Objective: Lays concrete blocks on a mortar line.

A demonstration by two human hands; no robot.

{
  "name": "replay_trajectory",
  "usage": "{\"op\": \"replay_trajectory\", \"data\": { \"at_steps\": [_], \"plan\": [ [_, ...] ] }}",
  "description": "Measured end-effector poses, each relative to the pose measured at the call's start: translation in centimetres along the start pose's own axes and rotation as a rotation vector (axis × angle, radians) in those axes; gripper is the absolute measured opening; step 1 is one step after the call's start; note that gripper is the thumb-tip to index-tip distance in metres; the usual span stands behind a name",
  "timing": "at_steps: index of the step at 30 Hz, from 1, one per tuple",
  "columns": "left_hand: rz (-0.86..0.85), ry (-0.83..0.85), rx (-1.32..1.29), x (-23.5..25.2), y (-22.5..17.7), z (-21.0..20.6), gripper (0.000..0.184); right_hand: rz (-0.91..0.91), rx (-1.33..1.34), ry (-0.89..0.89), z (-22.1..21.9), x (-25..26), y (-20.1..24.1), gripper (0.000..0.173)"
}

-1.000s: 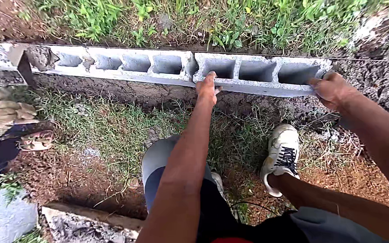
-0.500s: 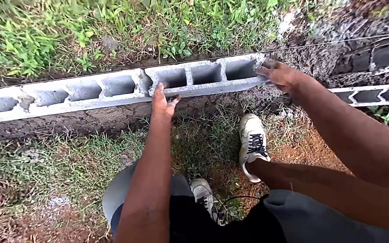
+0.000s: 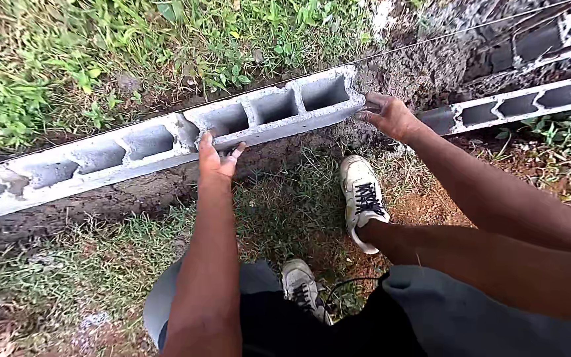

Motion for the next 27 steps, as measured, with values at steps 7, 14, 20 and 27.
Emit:
{"op": "replay_trajectory", "data": {
  "at_steps": [7, 14, 20, 27],
  "plan": [
    [0.01, -0.003, 0.0, 0.3, -0.1, 0.2, 0.05, -0.009, -0.077, -0.1, 0.3, 0.7, 1.3, 0.038],
    [0.007, 0.009, 0.016, 0.5, 0.0, -0.1, 0.05, 0.004, -0.062, -0.122, 0.5, 1.0, 1.1, 0.035],
    [-0.012, -0.004, 0.024, 0.2, 0.2, 0.1, 0.052, -0.01, 0.024, -0.02, 0.6, 1.0, 0.9, 0.044],
    [0.068, 0.061, 0.085, -2.4, 1.7, -0.7, 0.071, -0.408, -0.073, -0.162, 8.2, -6.1, -9.7, 0.032]
  ]
}}
Point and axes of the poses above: each hand's wrist, its own x-axis towards the middle knuckle, its own z-axis out of the back of the hand, y = z × x, the point moved 8 cm from there along x, towards the middle knuckle, and after that the axes turned 9 degrees about y, right-handed, at the moved point
